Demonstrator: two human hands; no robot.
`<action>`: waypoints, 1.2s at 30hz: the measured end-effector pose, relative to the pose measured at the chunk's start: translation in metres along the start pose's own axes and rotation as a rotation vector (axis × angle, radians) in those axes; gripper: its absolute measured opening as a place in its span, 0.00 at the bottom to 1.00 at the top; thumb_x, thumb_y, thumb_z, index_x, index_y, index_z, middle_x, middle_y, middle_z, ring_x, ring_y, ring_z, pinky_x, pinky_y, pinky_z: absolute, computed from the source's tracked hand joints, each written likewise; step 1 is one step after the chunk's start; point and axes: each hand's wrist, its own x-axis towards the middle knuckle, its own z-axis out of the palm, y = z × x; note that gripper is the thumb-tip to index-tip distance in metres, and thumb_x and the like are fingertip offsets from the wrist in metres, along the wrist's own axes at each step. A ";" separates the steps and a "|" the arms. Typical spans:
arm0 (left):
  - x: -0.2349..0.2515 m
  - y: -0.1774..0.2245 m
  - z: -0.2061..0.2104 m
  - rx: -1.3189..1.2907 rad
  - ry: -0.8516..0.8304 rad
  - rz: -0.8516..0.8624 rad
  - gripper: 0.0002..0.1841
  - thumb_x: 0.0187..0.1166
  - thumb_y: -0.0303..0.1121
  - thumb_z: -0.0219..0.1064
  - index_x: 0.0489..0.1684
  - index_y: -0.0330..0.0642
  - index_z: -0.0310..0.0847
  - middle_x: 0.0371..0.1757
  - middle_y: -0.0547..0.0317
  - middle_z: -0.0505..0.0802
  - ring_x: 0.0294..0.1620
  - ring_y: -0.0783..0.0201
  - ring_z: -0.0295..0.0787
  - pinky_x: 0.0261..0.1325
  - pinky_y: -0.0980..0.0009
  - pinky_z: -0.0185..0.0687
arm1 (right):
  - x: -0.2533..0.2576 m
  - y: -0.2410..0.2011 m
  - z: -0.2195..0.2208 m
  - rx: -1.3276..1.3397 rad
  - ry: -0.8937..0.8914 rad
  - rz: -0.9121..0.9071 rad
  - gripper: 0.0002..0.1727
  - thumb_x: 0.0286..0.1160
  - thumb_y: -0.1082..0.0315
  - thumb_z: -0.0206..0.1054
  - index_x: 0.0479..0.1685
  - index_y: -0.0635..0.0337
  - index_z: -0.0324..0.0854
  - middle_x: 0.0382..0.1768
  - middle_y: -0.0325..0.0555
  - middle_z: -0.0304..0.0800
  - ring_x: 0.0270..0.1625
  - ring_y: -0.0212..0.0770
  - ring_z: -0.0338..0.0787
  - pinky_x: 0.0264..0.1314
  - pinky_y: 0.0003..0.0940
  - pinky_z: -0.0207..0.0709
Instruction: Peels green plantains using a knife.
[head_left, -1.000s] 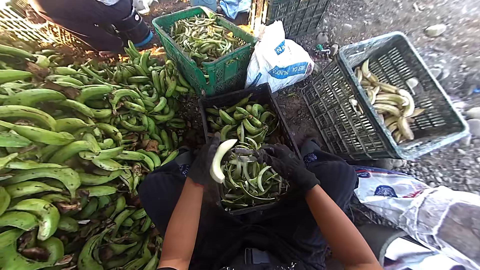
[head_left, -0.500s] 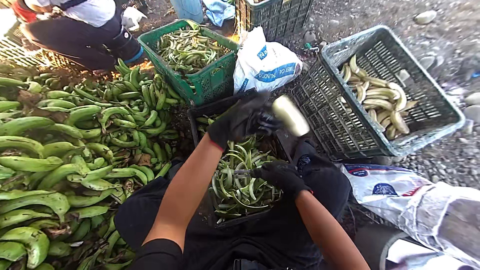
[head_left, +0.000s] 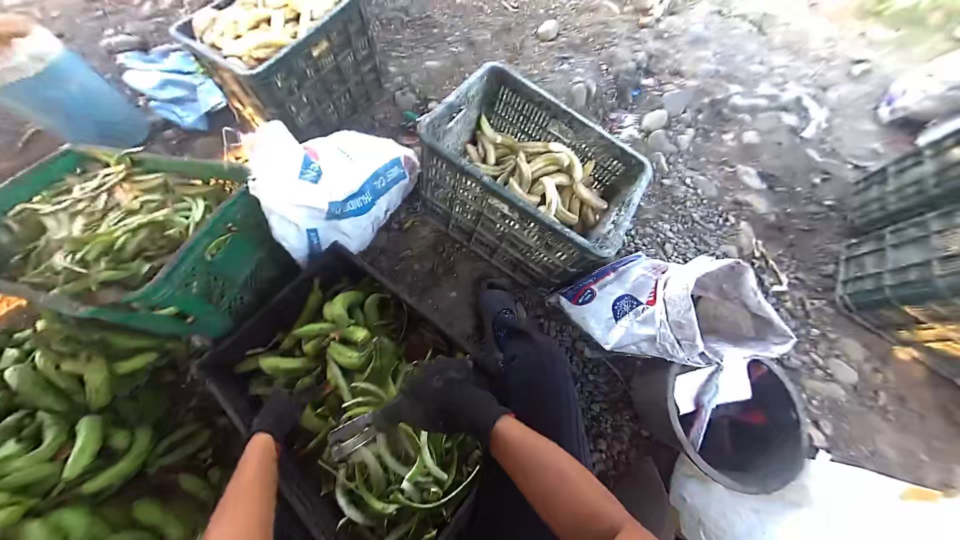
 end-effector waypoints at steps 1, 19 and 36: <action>0.004 0.001 0.014 0.032 0.001 -0.036 0.40 0.86 0.53 0.61 0.84 0.24 0.58 0.77 0.24 0.76 0.80 0.31 0.71 0.81 0.36 0.64 | 0.001 -0.001 -0.003 0.012 -0.019 0.000 0.33 0.80 0.32 0.55 0.49 0.53 0.87 0.51 0.56 0.89 0.64 0.61 0.84 0.63 0.72 0.70; -0.191 0.016 -0.084 -1.281 0.787 0.467 0.27 0.94 0.43 0.41 0.81 0.32 0.64 0.71 0.45 0.83 0.68 0.61 0.82 0.69 0.63 0.81 | 0.011 0.008 0.002 0.031 0.124 0.008 0.39 0.76 0.24 0.52 0.58 0.45 0.90 0.54 0.51 0.93 0.62 0.55 0.90 0.66 0.65 0.77; -0.203 -0.004 -0.071 -1.375 0.299 0.632 0.30 0.75 0.33 0.73 0.77 0.37 0.69 0.63 0.52 0.89 0.58 0.61 0.89 0.62 0.63 0.87 | -0.011 0.007 0.032 0.900 -0.058 -0.175 0.44 0.80 0.30 0.48 0.89 0.48 0.59 0.45 0.54 0.91 0.42 0.54 0.93 0.42 0.57 0.88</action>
